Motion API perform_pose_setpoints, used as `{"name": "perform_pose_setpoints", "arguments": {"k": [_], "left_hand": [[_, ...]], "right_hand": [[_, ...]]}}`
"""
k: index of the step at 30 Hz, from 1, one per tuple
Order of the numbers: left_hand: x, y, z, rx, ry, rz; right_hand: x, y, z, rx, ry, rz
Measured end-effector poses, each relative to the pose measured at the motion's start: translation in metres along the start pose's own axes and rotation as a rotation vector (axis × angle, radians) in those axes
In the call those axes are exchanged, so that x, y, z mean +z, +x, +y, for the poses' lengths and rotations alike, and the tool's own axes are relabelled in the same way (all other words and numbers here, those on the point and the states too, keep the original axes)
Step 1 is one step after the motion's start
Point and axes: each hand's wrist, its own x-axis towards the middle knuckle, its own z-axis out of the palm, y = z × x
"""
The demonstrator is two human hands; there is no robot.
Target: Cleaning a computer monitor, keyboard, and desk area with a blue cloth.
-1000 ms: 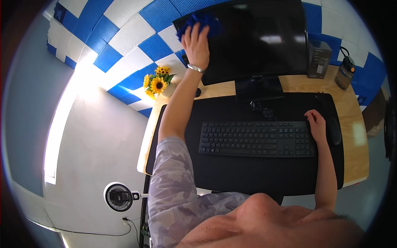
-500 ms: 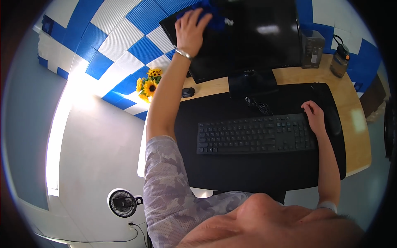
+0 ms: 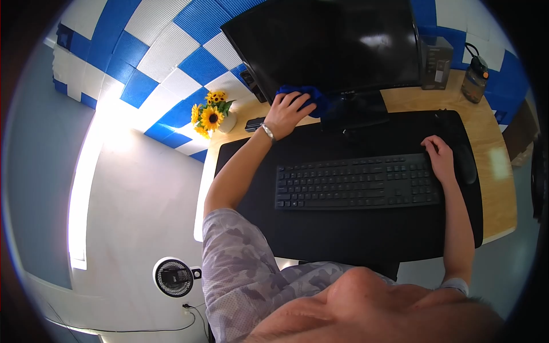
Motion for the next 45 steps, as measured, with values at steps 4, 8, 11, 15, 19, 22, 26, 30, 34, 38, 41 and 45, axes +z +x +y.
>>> {"name": "perform_pose_setpoints", "arguments": {"k": [4, 8, 11, 15, 19, 22, 26, 30, 34, 38, 41, 45], "left_hand": [[-0.008, -0.029, -0.014, -0.151, 0.012, -0.016], [-0.020, -0.030, -0.049, -0.271, 0.141, 0.084], [-0.039, -0.004, -0.093, -0.359, 0.264, 0.226], [-0.052, 0.033, -0.108, -0.452, 0.211, 0.392], [-0.027, 0.019, -0.065, -0.453, 0.059, 0.344], [-0.005, -0.023, -0.023, -0.293, -0.015, 0.117], [0.013, -0.017, 0.007, -0.221, -0.030, 0.109], [0.023, 0.028, 0.019, -0.122, 0.003, 0.211], [0.033, 0.086, 0.046, -0.016, -0.019, 0.238], [0.045, 0.145, 0.074, 0.042, -0.019, 0.283], [0.045, 0.189, 0.097, 0.065, -0.060, 0.280], [0.052, 0.240, 0.118, 0.126, -0.036, 0.212]], "right_hand": [[0.001, 0.001, -0.001, 0.028, -0.001, -0.007], [0.003, 0.003, 0.000, 0.026, -0.007, -0.012], [0.006, 0.002, 0.002, 0.002, -0.014, -0.015], [0.002, 0.000, -0.003, 0.036, -0.013, -0.011], [0.001, -0.002, -0.001, 0.029, 0.007, -0.004], [0.005, 0.000, -0.007, -0.019, 0.005, -0.013], [0.002, -0.002, -0.011, 0.018, -0.036, -0.010], [0.002, -0.001, -0.006, 0.000, -0.018, 0.011], [0.000, 0.000, -0.008, 0.022, -0.048, -0.007], [0.001, 0.001, -0.006, 0.037, -0.044, -0.003], [0.002, 0.000, -0.009, 0.040, -0.033, 0.012], [0.003, 0.001, -0.005, 0.053, 0.017, 0.024]]}}
